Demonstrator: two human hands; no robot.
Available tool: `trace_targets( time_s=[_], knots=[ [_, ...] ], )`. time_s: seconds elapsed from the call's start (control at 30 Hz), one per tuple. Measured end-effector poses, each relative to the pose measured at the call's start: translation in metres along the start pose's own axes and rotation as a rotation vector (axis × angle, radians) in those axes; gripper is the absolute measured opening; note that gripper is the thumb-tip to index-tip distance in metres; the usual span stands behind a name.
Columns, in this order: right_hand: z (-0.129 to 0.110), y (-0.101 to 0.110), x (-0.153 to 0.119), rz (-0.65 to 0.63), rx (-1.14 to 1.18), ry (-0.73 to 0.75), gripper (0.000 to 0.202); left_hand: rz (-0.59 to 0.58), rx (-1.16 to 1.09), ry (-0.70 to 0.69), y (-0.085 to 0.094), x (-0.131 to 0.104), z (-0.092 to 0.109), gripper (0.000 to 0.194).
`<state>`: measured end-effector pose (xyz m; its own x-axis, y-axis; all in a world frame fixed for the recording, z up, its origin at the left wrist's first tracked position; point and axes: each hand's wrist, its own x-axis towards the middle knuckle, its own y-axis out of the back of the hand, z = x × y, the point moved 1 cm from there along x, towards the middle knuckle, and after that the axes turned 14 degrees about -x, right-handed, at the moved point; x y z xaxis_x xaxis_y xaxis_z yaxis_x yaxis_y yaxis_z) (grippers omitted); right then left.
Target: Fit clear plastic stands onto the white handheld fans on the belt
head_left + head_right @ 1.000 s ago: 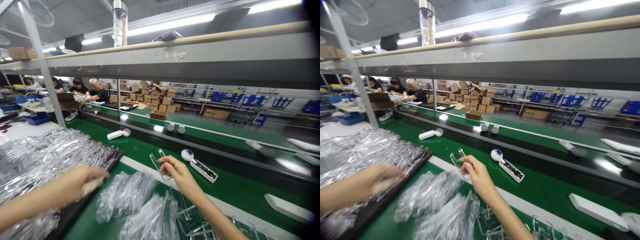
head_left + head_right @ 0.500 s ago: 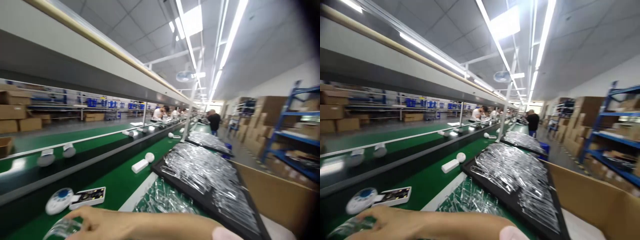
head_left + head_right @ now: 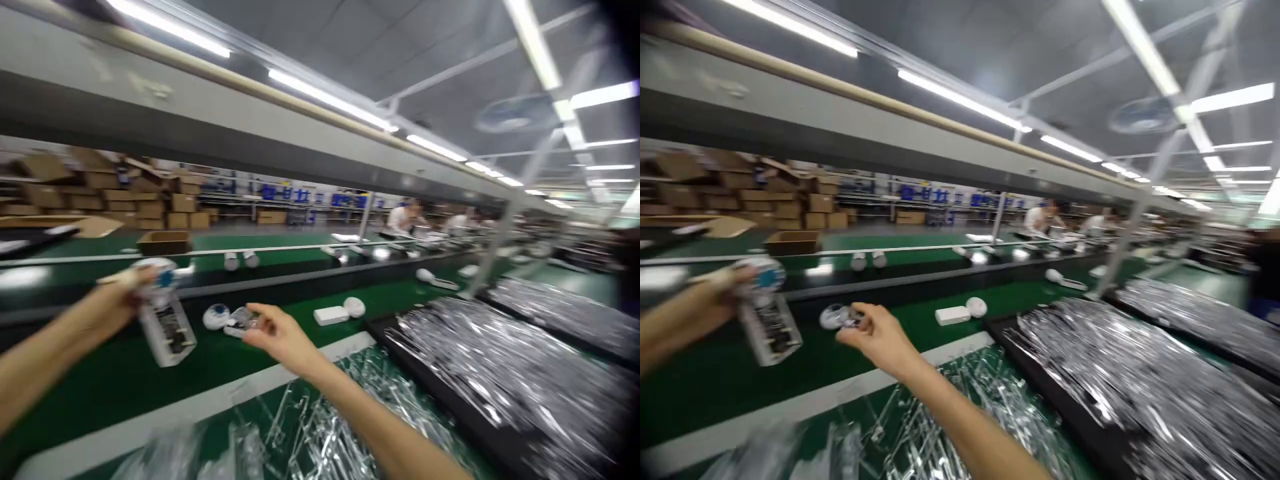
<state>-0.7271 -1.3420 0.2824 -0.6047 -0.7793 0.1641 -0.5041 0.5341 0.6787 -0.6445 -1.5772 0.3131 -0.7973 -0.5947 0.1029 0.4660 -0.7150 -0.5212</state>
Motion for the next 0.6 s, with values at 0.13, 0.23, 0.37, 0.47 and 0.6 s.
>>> trace_targets(
  time_s=[0.13, 0.23, 0.37, 0.47, 0.6],
  knots=[
    [-0.016, -0.015, -0.009, 0.153, -0.101, 0.123, 0.047, 0.0, -0.289, 0.005, -0.029, -0.062, -0.008, 0.028],
    [-0.028, -0.022, -0.027, 0.175, -0.225, 0.157, 0.045, -0.007, -0.416, 0.042, -0.057, -0.079, -0.023, 0.024],
    [-0.039, -0.031, -0.043, 0.241, -0.369, 0.127, 0.047, 0.001, -0.449, 0.066, -0.068, -0.095, -0.028, 0.023],
    [-0.042, -0.043, -0.046, 0.297, -0.425, 0.1, 0.05, 0.02, -0.438, 0.061, -0.066, -0.1, -0.025, 0.023],
    [-0.035, -0.059, -0.046, 0.224, -0.36, 0.083, 0.058, 0.056, -0.417, -0.008, -0.065, -0.102, -0.015, 0.022]
  ],
)
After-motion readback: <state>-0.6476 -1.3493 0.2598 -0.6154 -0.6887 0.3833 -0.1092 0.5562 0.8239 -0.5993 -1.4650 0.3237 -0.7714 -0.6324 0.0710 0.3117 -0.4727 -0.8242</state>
